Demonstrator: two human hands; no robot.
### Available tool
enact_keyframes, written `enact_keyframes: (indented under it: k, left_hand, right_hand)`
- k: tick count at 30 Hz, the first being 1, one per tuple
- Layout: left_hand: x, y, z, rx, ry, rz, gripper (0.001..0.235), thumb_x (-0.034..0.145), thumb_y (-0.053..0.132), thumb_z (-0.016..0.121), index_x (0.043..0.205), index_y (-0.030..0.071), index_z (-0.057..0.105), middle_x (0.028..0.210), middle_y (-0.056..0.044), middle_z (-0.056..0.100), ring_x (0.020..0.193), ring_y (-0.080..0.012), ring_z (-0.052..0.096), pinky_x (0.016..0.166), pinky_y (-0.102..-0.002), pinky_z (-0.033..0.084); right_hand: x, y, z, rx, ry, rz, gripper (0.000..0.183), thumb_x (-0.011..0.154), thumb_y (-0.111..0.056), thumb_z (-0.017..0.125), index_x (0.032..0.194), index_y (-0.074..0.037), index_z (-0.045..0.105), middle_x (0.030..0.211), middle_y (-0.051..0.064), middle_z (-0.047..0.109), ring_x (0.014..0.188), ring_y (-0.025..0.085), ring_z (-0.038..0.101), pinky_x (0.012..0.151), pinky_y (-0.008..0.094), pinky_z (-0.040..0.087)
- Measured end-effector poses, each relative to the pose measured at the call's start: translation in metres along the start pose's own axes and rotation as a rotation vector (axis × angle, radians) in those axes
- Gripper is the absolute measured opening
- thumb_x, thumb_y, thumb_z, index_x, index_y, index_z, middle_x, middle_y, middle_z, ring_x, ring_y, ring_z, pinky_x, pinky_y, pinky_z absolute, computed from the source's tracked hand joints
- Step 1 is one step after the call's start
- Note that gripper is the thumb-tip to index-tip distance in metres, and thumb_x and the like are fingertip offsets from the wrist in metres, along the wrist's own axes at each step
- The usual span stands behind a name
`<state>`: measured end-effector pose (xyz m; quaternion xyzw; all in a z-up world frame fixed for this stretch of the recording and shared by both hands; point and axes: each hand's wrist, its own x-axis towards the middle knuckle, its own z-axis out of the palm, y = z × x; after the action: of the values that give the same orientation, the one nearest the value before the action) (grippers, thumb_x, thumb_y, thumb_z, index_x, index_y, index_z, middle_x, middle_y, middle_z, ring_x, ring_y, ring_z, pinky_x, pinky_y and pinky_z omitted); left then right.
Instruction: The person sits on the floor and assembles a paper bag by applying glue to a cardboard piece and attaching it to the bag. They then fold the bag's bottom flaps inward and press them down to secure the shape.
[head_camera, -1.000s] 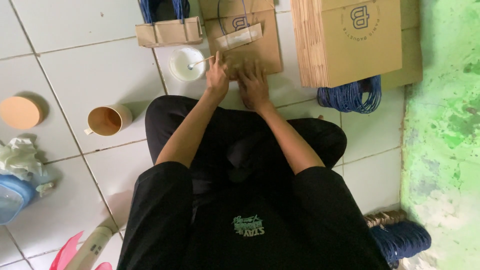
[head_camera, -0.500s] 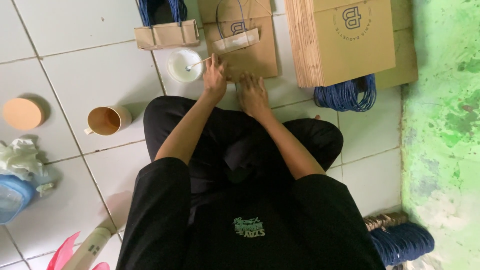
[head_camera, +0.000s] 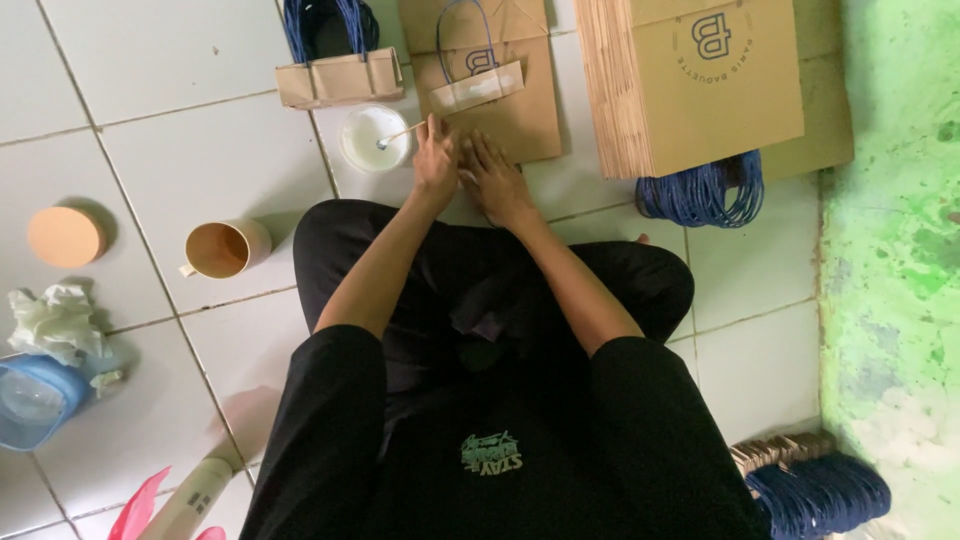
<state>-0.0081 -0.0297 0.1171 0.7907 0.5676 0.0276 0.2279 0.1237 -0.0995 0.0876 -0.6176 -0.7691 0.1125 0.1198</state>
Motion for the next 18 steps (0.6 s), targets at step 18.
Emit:
enact_keyframes:
  k: [18]
  left_hand:
    - [0.022, -0.028, 0.058, -0.094, -0.009, -0.022, 0.069, 0.09, 0.056, 0.078, 0.138, 0.014, 0.05, 0.15, -0.025, 0.029, 0.142, -0.0422, 0.034, 0.1, -0.052, 0.058]
  right_hand:
    - [-0.038, 0.02, -0.035, 0.011, -0.09, 0.069, 0.038, 0.103, -0.023, 0.058, 0.135, -0.005, 0.067, 0.147, 0.014, 0.06, 0.143, 0.042, 0.044, 0.111, 0.065, 0.041]
